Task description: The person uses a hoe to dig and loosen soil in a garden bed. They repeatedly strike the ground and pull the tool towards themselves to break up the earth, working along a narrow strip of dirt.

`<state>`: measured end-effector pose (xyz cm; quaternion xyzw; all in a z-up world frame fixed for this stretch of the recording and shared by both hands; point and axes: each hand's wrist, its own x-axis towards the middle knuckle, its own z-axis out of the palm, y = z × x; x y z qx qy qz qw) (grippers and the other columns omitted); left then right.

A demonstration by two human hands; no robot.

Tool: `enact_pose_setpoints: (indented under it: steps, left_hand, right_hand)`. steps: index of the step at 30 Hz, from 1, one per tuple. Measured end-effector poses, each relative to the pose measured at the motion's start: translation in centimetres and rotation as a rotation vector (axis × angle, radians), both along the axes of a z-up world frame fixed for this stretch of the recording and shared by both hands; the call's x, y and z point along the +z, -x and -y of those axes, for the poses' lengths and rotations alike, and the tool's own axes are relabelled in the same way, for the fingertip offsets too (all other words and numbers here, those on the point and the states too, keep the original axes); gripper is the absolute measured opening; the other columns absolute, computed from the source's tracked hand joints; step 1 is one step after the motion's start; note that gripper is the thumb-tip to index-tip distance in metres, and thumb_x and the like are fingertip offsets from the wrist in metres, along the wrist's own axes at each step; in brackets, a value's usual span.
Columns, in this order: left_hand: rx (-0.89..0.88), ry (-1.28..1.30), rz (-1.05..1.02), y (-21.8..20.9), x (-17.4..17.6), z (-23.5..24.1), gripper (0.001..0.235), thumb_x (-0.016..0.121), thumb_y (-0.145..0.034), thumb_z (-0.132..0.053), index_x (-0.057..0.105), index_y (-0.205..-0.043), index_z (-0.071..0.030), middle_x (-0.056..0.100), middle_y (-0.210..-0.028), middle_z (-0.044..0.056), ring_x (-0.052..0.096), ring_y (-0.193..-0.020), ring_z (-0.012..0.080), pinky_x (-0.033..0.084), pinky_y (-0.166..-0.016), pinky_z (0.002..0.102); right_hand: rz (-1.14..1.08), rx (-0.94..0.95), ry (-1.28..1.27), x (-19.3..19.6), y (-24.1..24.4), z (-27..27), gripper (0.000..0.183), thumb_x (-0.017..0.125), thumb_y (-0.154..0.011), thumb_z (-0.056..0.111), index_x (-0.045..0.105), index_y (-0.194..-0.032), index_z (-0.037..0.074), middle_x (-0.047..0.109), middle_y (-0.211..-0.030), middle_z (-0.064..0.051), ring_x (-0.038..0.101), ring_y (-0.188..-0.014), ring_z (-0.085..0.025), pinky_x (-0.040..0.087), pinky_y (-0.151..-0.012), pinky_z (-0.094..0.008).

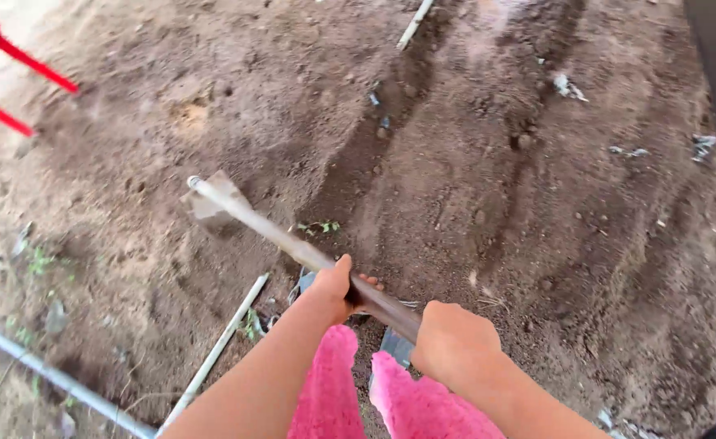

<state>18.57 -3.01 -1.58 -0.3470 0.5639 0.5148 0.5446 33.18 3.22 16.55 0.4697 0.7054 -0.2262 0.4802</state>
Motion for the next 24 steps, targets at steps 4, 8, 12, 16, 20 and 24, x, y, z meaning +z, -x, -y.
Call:
enact_pose_setpoints:
  steps: [4,8,12,16,20,24]
  left_hand:
    - [0.061,0.019,-0.007,-0.4,1.3,0.2,0.038,0.058,-0.112,-0.036,0.052,-0.131,-0.005,0.072,-0.094,0.018,0.074,-0.082,0.0351,0.068,-0.081,0.051]
    - [-0.116,0.06,-0.056,0.4,3.4,-0.3,0.043,0.055,-0.113,-0.042,0.053,-0.133,-0.005,0.077,-0.103,0.017,0.077,-0.09,0.03,0.068,-0.086,0.047]
    - [-0.038,0.017,-0.02,3.9,3.0,-0.5,0.029,0.058,-0.111,-0.025,0.052,-0.119,0.003,0.075,-0.101,0.025,0.077,-0.089,0.0374,0.068,-0.094,0.049]
    - [-0.085,0.271,-0.005,9.2,0.2,1.1,0.031,0.07,-0.108,-0.029,0.054,-0.123,-0.007,0.082,-0.098,0.012,0.075,-0.075,0.021,0.061,-0.069,0.033]
    - [-0.199,0.323,0.066,16.0,-12.9,4.5,0.023,0.073,-0.096,-0.047,0.076,-0.095,-0.024,0.082,-0.099,-0.007,0.071,-0.1,0.0166,0.055,-0.099,0.036]
    - [0.045,0.329,0.212,17.4,-3.2,6.5,0.029,0.078,-0.103,-0.04,0.068,-0.083,-0.021,0.072,-0.072,-0.006,0.067,-0.064,0.009,0.064,-0.071,0.028]
  right_hand:
    - [-0.084,0.098,-0.057,-0.4,-0.6,0.1,0.023,0.066,-0.09,0.022,0.069,-0.112,0.02,0.078,-0.098,0.001,0.077,-0.086,-0.023,0.061,-0.077,-0.039]
    - [-0.039,0.06,-0.05,0.0,0.0,-0.4,0.027,0.067,-0.09,0.025,0.069,-0.116,0.02,0.078,-0.106,0.001,0.077,-0.095,-0.025,0.061,-0.082,-0.04]
    - [-0.023,0.027,-0.063,1.0,1.2,-0.2,0.029,0.066,-0.09,0.023,0.069,-0.118,0.02,0.078,-0.108,0.0,0.077,-0.095,-0.025,0.062,-0.083,-0.041]
    - [-0.008,0.062,-0.063,2.3,2.8,2.1,0.02,0.065,-0.091,0.023,0.07,-0.109,0.018,0.078,-0.105,-0.003,0.077,-0.094,-0.029,0.061,-0.086,-0.044]
    - [0.105,0.005,-0.03,4.0,5.2,4.8,0.024,0.062,-0.094,0.025,0.067,-0.117,0.024,0.075,-0.114,-0.004,0.074,-0.108,-0.033,0.059,-0.098,-0.048]
    - [0.108,0.034,0.019,4.9,5.4,7.4,0.029,0.076,-0.092,0.036,0.07,-0.12,0.028,0.078,-0.104,0.001,0.077,-0.097,-0.022,0.062,-0.094,-0.044]
